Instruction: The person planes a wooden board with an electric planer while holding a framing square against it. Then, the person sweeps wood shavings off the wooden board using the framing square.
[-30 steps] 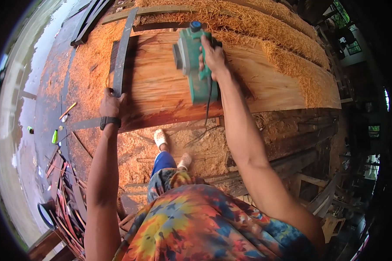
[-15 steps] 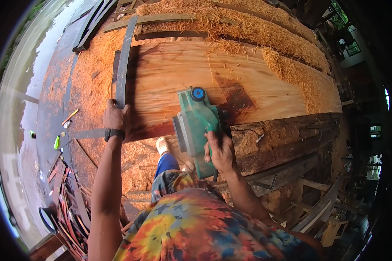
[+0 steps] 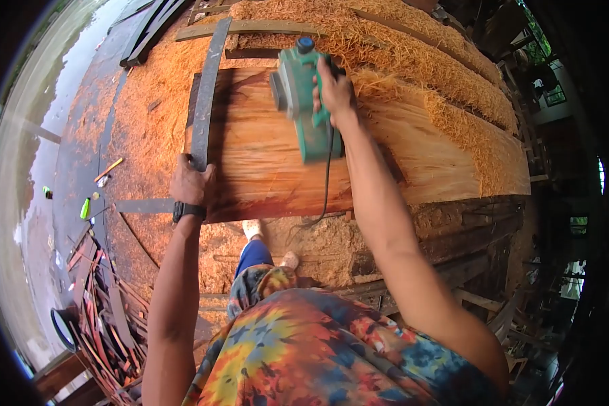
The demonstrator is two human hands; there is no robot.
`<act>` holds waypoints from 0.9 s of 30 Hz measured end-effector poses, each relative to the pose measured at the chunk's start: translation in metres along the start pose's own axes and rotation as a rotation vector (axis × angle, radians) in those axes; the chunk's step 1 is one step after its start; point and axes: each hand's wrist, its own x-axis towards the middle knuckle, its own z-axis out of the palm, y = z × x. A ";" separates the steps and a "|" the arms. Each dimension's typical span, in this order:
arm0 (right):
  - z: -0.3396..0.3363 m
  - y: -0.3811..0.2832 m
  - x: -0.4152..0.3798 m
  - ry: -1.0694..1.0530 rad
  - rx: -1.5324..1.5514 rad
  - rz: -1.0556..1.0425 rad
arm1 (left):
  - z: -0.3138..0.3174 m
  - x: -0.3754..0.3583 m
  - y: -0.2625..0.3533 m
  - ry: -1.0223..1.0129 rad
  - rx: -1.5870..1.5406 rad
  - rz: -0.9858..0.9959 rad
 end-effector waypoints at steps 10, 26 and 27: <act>-0.005 0.009 -0.099 -0.057 0.020 0.044 | 0.004 0.001 -0.008 0.022 -0.052 0.067; -0.009 0.023 -0.229 -0.121 0.020 0.108 | 0.004 0.000 -0.007 0.037 -0.027 0.065; -0.006 0.017 -0.214 -0.110 0.000 0.120 | 0.001 0.000 -0.004 0.031 -0.021 0.055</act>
